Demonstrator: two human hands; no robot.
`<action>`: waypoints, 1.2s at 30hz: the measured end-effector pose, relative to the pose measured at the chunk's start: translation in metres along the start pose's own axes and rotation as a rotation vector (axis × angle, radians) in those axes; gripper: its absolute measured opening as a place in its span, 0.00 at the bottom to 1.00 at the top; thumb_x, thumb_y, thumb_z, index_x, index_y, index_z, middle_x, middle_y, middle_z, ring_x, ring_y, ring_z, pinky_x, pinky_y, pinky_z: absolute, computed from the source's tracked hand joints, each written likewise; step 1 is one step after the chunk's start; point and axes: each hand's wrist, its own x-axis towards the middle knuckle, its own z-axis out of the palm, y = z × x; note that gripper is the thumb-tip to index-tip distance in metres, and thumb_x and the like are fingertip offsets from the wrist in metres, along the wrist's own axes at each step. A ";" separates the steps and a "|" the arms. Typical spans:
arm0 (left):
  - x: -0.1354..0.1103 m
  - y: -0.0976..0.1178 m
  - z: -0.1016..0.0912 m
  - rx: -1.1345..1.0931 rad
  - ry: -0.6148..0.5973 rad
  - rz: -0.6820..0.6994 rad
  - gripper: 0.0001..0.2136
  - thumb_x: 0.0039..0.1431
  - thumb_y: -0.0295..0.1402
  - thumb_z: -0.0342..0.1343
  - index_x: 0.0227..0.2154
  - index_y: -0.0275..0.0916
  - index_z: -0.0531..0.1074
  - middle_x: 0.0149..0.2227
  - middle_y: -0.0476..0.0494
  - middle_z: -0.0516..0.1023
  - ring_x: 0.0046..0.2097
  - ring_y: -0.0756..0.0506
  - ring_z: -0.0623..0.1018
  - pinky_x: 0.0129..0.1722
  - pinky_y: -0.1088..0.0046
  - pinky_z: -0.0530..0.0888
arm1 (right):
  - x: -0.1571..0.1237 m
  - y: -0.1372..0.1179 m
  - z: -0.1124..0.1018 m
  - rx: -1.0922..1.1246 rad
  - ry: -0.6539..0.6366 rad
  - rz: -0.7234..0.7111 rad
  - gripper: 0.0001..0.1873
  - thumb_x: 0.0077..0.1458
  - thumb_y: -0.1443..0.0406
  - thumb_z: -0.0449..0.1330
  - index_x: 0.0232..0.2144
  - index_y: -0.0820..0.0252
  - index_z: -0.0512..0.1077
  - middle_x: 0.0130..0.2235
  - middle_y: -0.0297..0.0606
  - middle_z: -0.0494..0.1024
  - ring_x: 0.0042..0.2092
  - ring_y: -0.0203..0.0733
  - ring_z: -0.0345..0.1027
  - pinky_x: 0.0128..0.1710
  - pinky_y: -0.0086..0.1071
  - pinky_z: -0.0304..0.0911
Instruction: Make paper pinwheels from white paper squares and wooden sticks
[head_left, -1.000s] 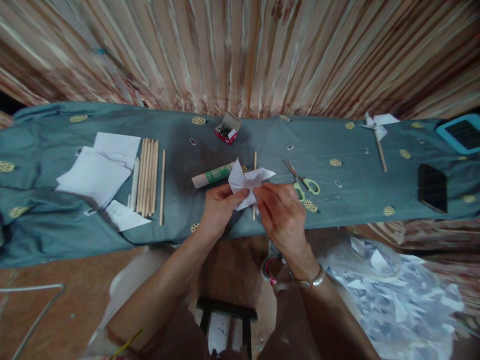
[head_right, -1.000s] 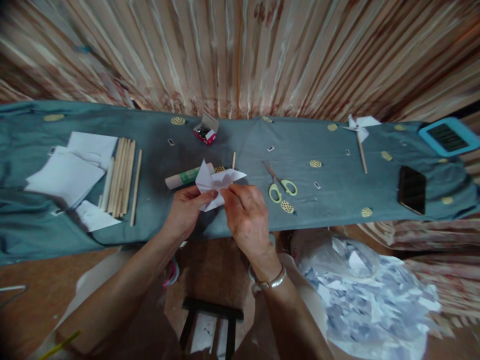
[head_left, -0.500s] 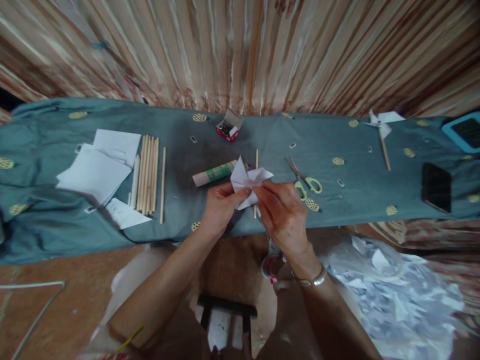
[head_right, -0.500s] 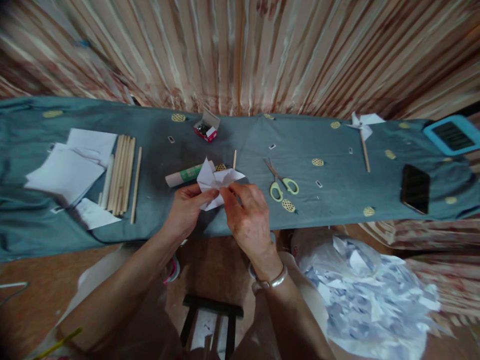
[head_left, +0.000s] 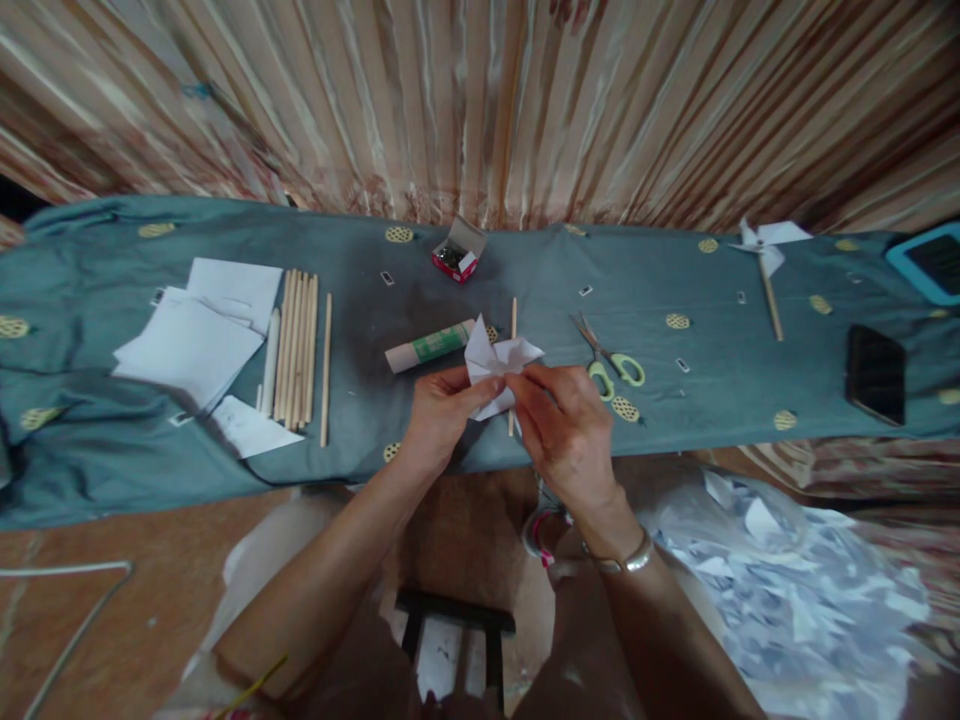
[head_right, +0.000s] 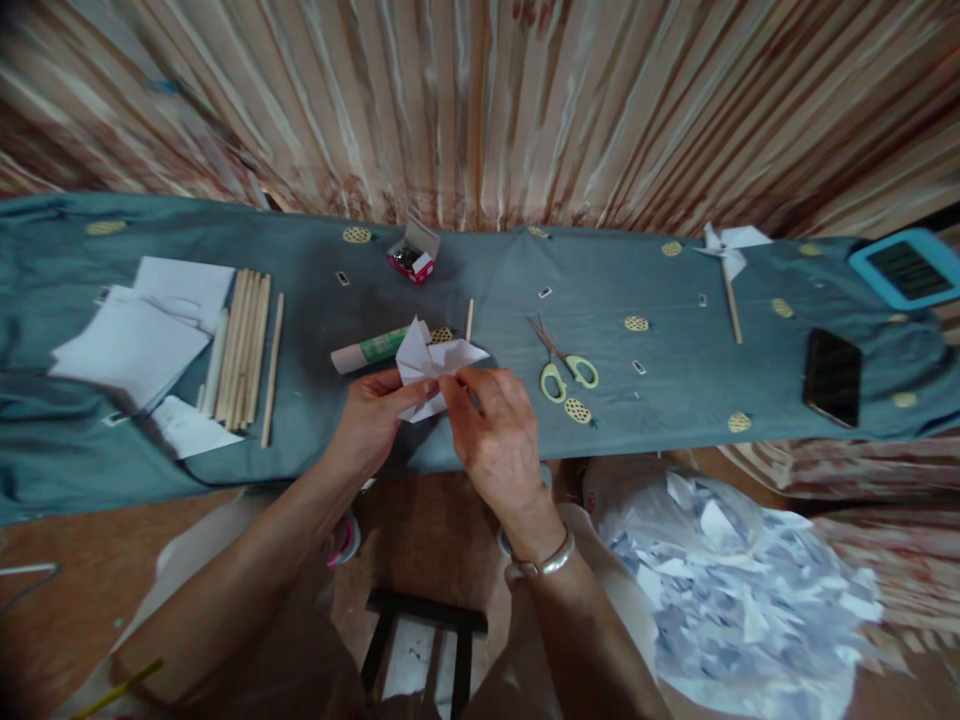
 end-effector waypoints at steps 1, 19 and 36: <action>0.000 0.000 0.000 -0.002 0.003 0.000 0.11 0.35 0.36 0.71 0.23 0.36 0.81 0.25 0.47 0.80 0.26 0.50 0.73 0.30 0.73 0.69 | 0.000 0.000 0.000 -0.008 0.006 -0.009 0.13 0.61 0.71 0.54 0.45 0.59 0.76 0.41 0.45 0.78 0.42 0.46 0.69 0.41 0.41 0.68; 0.004 0.001 -0.003 0.008 0.081 -0.002 0.08 0.36 0.31 0.69 0.23 0.36 0.80 0.25 0.48 0.80 0.26 0.50 0.73 0.30 0.74 0.69 | 0.002 -0.002 -0.005 0.026 0.086 0.044 0.20 0.58 0.69 0.59 0.53 0.58 0.69 0.49 0.47 0.77 0.49 0.50 0.70 0.49 0.46 0.67; -0.002 0.005 -0.002 0.055 -0.018 -0.023 0.13 0.30 0.37 0.72 0.19 0.35 0.79 0.20 0.49 0.77 0.22 0.52 0.68 0.24 0.77 0.63 | 0.018 -0.009 0.013 1.408 0.121 1.185 0.35 0.29 0.64 0.74 0.44 0.57 0.69 0.30 0.27 0.80 0.31 0.37 0.73 0.35 0.32 0.70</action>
